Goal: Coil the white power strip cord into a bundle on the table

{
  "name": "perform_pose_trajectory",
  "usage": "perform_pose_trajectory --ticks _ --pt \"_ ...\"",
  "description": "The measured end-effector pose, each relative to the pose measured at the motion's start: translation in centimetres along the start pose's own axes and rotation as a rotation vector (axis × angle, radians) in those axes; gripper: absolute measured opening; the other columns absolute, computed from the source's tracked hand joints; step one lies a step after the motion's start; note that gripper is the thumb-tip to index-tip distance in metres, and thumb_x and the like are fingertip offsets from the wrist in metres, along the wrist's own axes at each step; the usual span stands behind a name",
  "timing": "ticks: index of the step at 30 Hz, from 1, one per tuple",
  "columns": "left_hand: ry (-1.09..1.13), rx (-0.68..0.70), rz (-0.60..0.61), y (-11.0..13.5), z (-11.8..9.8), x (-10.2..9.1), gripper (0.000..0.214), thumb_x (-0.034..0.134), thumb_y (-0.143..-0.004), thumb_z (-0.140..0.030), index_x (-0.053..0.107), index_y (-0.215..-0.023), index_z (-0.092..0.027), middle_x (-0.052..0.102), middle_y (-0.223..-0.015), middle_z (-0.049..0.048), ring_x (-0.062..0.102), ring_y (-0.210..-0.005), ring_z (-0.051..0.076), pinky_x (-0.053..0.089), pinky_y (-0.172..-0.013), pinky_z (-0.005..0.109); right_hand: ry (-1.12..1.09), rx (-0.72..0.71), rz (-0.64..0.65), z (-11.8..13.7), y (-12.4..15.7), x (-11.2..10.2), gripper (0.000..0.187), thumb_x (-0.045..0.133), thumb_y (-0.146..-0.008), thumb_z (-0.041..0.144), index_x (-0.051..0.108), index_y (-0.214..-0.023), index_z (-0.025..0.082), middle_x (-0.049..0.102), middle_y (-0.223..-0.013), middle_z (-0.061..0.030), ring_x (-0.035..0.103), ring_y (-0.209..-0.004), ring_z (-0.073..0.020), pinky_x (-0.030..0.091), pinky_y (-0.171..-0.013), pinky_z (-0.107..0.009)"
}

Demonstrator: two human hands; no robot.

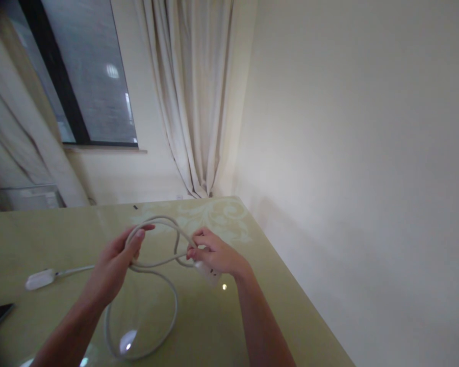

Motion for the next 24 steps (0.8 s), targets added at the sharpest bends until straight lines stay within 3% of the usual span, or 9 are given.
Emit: perform_pose_trajectory --ticks 3,5,9,12,16,20,24 --pt "0.172 0.021 0.062 0.3 -0.4 0.8 0.048 0.073 -0.084 -0.063 0.078 -0.101 -0.018 0.059 -0.082 0.0025 0.05 -0.072 0.013 0.045 -0.062 0.023 -0.119 -0.013 0.043 -0.2 -0.2 0.7 0.037 0.064 -0.097 0.054 0.075 -0.095 0.02 0.055 -0.126 -0.0078 0.054 -0.124 -0.0214 0.043 -0.106 -0.034" --pt "0.413 -0.049 0.129 0.6 -0.6 1.5 0.043 0.074 -0.086 -0.056 0.077 -0.102 -0.016 0.053 -0.074 -0.0007 0.045 -0.063 0.009 0.043 -0.057 0.019 -0.199 -0.004 0.07 -0.2 -0.5 1.5 0.039 0.063 -0.097 0.056 0.076 -0.096 0.019 0.056 -0.131 -0.009 0.053 -0.127 -0.0226 0.042 -0.106 -0.035" --pt "0.678 -0.17 0.235 1.1 -1.4 1.9 0.036 0.079 -0.087 -0.043 0.075 -0.107 -0.013 0.041 -0.067 -0.0068 0.02 -0.048 0.002 0.027 -0.04 0.012 -0.438 0.066 0.154 -0.2 -1.0 3.7 0.043 0.066 -0.095 0.057 0.073 -0.117 0.021 0.065 -0.117 -0.0079 0.062 -0.098 -0.0186 0.047 -0.089 -0.032" --pt "0.718 -0.239 0.265 1.3 -1.6 1.8 0.037 0.08 -0.087 -0.043 0.075 -0.109 -0.013 0.037 -0.068 -0.0081 0.013 -0.047 0.001 0.02 -0.035 0.01 -0.598 0.058 0.133 -0.4 -1.2 4.5 0.044 0.07 -0.092 0.057 0.075 -0.109 0.017 0.069 -0.106 -0.0078 0.062 -0.088 -0.0172 0.048 -0.083 -0.029" --pt "0.68 -0.282 0.253 1.2 -1.4 1.8 0.04 0.082 -0.084 -0.044 0.074 -0.108 -0.013 0.035 -0.069 -0.0082 0.016 -0.048 0.001 0.022 -0.034 0.009 -0.71 0.035 0.077 -0.9 -1.1 4.4 0.043 0.072 -0.089 0.058 0.073 -0.094 0.015 0.071 -0.107 -0.0101 0.063 -0.089 -0.0179 0.049 -0.082 -0.03" --pt "0.585 -0.29 0.198 1.1 -1.4 1.3 0.044 0.083 -0.083 -0.047 0.073 -0.107 -0.013 0.033 -0.067 -0.0088 0.019 -0.048 0.002 0.025 -0.036 0.01 -0.541 0.069 0.001 -1.1 -1.4 4.1 0.043 0.066 -0.095 0.056 0.076 -0.099 0.015 0.073 -0.097 -0.0084 0.065 -0.087 -0.018 0.049 -0.082 -0.03" --pt "0.567 -0.273 0.2 0.9 -1.6 0.6 0.043 0.082 -0.083 -0.048 0.072 -0.107 -0.013 0.028 -0.064 -0.0101 0.015 -0.048 0.003 0.022 -0.037 0.012 -0.5 0.028 -0.09 -0.6 -2.0 4.2 0.041 0.064 -0.097 0.056 0.076 -0.11 0.019 0.075 -0.11 -0.0103 0.068 -0.097 -0.0214 0.049 -0.089 -0.034"
Point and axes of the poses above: each hand's wrist, its own y-axis away from the middle knuckle, its own x-axis out of the palm, z = x × y, the point moved 5 cm from there along -y, towards the middle knuckle
